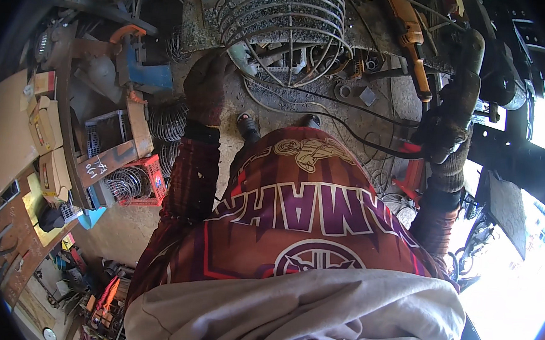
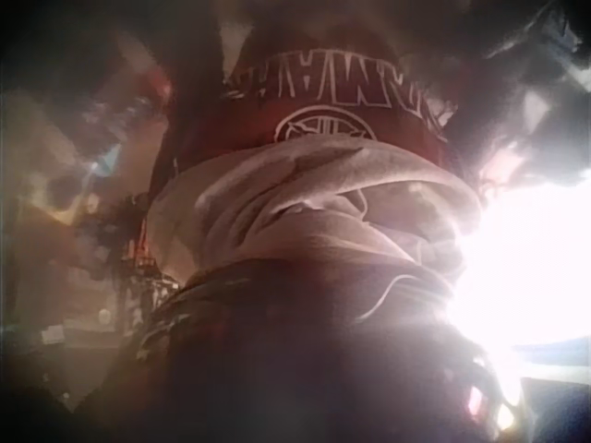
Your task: The person uses an angle grinder to cut and smooth metal bars, then uses a welding tool to join the bars together to form a spherical metal cage.
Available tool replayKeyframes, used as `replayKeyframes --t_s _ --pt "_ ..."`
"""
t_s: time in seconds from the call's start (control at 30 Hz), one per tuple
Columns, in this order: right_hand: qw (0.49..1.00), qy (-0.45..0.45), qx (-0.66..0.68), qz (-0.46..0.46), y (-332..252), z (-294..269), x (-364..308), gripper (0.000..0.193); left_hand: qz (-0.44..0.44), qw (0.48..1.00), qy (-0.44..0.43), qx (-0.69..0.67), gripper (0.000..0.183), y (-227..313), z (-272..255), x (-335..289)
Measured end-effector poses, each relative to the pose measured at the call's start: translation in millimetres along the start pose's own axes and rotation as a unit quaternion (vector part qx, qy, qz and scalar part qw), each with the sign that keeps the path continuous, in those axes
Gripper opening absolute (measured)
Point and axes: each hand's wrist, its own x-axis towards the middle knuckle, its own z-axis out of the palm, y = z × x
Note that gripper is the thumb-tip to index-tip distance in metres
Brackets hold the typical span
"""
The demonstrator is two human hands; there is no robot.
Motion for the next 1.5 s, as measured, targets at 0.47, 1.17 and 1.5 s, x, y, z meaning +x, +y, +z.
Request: replayKeyframes --t_s 0.47,1.17,1.5 --pt "0.992 -0.031 0.116 0.032 15.3 10.1 -2.1 0.032 0.025 0.999 0.027 0.015 0.027 -7.1 0.8 -1.2" --pt "0.989 -0.108 0.104 0.007 -3.6 25.8 5.4 0.041 0.027 0.999 0.024 -0.034 0.026 -14.1 -0.9 1.7" --pt "0.947 -0.066 0.309 0.058 -19.0 15.1 13.9 0.044 0.005 1.0 0.02 0.009 0.026 -9.6 -1.1 4.2"
